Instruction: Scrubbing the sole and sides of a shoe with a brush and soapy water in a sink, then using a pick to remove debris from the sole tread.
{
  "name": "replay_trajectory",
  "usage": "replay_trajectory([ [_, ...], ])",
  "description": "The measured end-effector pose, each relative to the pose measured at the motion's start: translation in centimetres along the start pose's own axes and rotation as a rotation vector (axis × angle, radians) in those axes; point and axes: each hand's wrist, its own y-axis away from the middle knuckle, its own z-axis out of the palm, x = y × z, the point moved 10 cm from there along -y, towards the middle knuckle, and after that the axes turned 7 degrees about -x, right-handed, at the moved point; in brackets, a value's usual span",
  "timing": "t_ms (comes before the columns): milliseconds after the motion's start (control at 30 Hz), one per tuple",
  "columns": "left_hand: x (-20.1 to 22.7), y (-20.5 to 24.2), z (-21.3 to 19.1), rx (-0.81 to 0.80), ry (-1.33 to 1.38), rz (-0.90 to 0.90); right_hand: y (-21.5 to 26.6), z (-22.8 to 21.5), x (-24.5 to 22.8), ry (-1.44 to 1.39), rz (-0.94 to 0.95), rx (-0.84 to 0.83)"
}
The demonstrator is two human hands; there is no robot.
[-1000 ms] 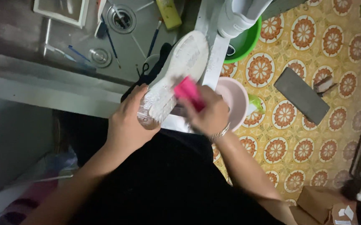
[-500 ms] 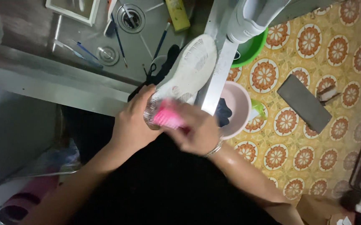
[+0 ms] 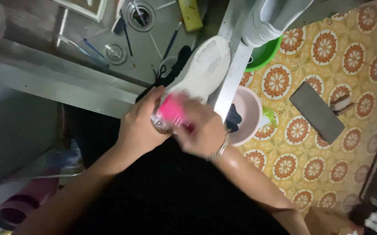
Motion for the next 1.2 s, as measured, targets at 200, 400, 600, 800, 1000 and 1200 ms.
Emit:
replay_trajectory([
  [200, 0.6, -0.5, -0.2, -0.023, 0.05, -0.002, -0.6, 0.0, 0.8, -0.024, 0.01, -0.017],
  [400, 0.2, -0.3, -0.2, -0.015, 0.062, 0.068, -1.2, -0.4, -1.1, -0.067, -0.061, -0.02],
  [600, 0.1, -0.1, -0.1, -0.016, 0.102, 0.084, 0.0, 1.5, -1.5, -0.07, -0.087, -0.055],
  [800, 0.7, -0.4, -0.7, -0.036, 0.144, 0.066, -0.3, 1.0, -0.1, -0.09, 0.045, -0.051],
  [1000, 0.6, -0.6, -0.6, -0.043, 0.065, 0.059, 0.7, 0.2, 0.9, -0.091, -0.046, -0.013],
  [1200, 0.8, -0.5, -0.6, -0.048, 0.077, 0.054, 2.2, 0.3, 0.0, -0.039, 0.065, 0.014],
])
